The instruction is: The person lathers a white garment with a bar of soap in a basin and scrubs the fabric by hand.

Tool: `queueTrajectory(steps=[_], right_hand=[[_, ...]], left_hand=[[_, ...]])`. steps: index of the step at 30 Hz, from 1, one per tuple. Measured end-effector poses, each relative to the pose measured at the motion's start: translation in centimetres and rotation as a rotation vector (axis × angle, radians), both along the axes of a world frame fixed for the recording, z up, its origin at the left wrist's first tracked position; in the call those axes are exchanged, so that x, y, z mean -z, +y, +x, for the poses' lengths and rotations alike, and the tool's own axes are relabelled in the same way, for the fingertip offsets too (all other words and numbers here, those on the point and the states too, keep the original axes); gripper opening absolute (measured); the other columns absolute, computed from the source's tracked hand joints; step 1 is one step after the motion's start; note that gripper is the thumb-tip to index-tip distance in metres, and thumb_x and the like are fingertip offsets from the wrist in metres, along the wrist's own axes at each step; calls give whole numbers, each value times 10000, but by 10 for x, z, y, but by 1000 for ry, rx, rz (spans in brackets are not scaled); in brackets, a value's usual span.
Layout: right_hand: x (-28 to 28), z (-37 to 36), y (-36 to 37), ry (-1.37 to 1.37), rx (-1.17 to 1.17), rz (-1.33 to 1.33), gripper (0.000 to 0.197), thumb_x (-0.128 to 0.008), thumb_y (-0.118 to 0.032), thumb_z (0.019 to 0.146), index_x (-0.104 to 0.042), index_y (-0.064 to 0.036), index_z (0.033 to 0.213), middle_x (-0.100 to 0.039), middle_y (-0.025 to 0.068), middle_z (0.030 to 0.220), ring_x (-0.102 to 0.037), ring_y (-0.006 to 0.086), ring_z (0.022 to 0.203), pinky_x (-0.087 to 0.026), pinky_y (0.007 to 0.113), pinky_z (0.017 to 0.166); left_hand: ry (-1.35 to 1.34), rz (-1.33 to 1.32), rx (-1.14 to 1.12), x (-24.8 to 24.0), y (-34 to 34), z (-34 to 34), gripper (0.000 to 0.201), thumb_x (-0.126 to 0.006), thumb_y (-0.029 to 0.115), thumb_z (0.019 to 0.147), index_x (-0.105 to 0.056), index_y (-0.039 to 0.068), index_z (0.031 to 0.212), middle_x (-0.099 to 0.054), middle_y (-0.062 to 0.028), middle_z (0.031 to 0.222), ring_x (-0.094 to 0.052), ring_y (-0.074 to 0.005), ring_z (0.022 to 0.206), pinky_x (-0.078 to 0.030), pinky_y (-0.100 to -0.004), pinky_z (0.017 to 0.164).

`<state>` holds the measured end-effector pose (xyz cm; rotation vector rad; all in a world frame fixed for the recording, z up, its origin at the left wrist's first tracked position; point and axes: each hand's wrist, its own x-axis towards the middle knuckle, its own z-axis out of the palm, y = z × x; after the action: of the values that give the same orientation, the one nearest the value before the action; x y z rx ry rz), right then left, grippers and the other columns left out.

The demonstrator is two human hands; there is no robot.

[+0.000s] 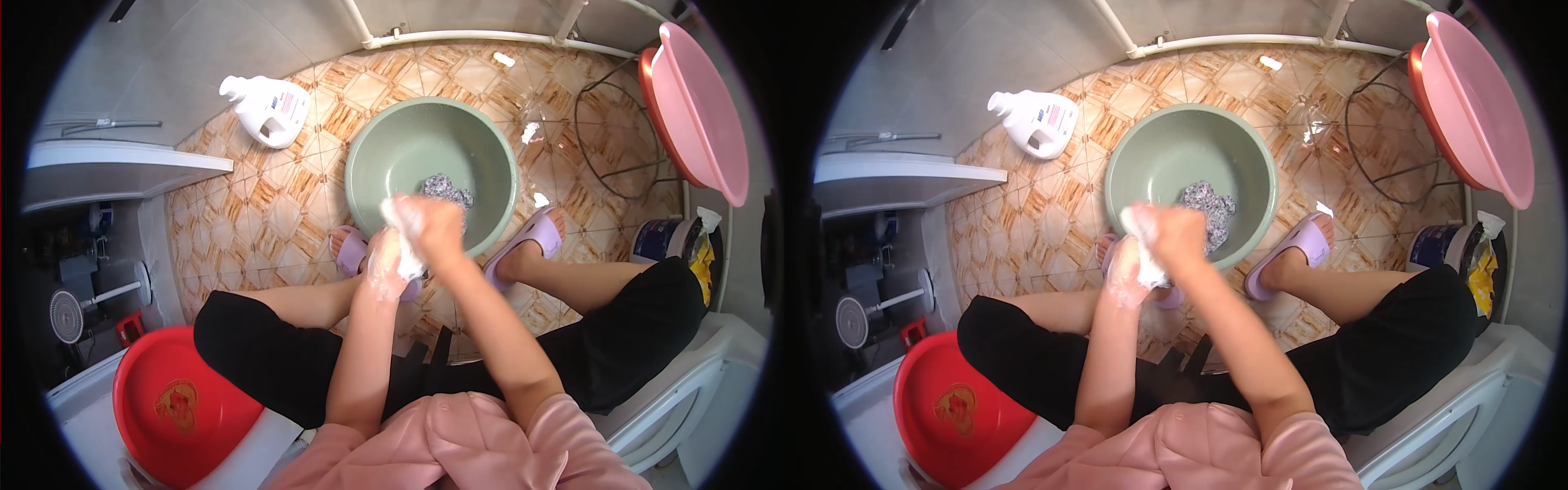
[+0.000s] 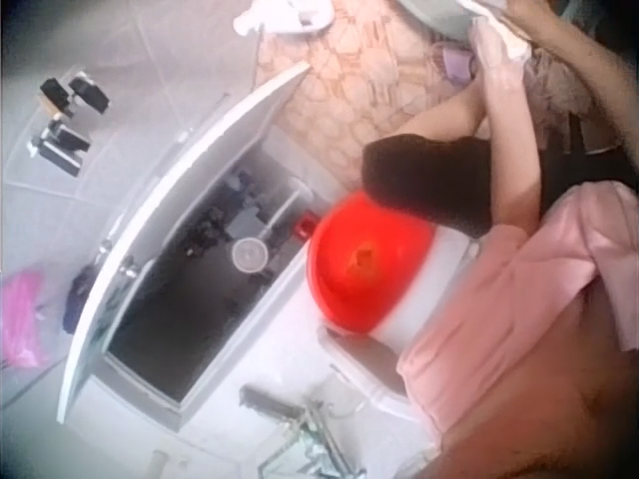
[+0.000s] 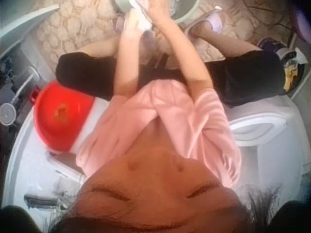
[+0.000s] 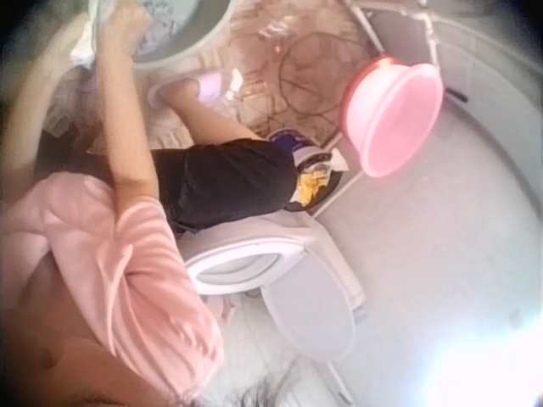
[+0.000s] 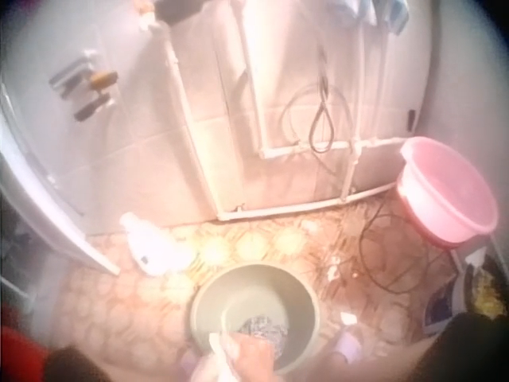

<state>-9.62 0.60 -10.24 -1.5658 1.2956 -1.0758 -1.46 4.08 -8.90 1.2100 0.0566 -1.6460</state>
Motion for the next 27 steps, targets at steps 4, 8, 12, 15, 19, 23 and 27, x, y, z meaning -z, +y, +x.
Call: queueTrajectory(steps=[4, 8, 12, 15, 19, 23, 27], right_hand=[[-20, 8, 7, 234, 26, -275, 242, -576, -244, 812, -650, -99, 632, -567, 96, 523, -560, 257, 459, -426, 369, 431], [-5, 14, 12, 368, -43, -415, 237, -569, -261, 805, -643, -104, 644, -566, 102, 527, -575, 265, 496, -460, 355, 494], [-23, -10, -6, 282, 100, 135, 253, -583, -259, 837, -683, -61, 714, -612, 132, 606, -591, 283, 522, -476, 339, 507], [-44, 29, 28, 188, -71, -342, 207, -603, -236, 806, -656, -84, 676, -597, 133, 598, -592, 271, 529, -454, 338, 480], [-12, -7, -9, 87, 62, 34, 172, -545, -212, 811, -601, -156, 658, -553, 88, 541, -560, 253, 479, -436, 366, 438], [-43, 26, 26, 279, -65, -472, 162, -625, -217, 785, -652, -102, 674, -580, 122, 574, -565, 279, 493, -461, 366, 483], [-6, -2, -10, 212, 61, 7, 301, -499, -346, 852, -676, -144, 717, -589, 136, 590, -557, 315, 504, -431, 390, 482]], left_hand=[[-15, -73, -13, 2, 6, 11, 273, -483, 247, 913, -553, 22, 1052, -595, -70, 917, -597, -156, 826, -504, -278, 674], [184, -98, -60, 32, 11, 18, 245, -489, 216, 903, -557, 15, 1026, -587, -60, 877, -585, -147, 738, -482, -272, 617], [-11, -57, 130, -9, 1, 6, 184, -458, 180, 905, -540, 19, 938, -532, -16, 718, -557, -132, 618, -470, -265, 525], [633, -380, 12, 51, 19, 39, 224, -461, 143, 892, -528, -13, 1038, -572, -55, 871, -572, -136, 725, -477, -265, 600], [-8, -84, 158, 10, 1, 13, 241, -498, 226, 897, -533, 33, 1038, -567, -40, 871, -573, -140, 754, -482, -260, 630], [344, -440, -22, 31, 17, 28, 275, -525, 297, 896, -542, 66, 1045, -567, -26, 872, -573, -128, 762, -481, -255, 636], [-79, -45, 22, 1, 2, 11, 283, -433, 221, 940, -542, 0, 1080, -596, -55, 905, -597, -136, 763, -491, -237, 599]])
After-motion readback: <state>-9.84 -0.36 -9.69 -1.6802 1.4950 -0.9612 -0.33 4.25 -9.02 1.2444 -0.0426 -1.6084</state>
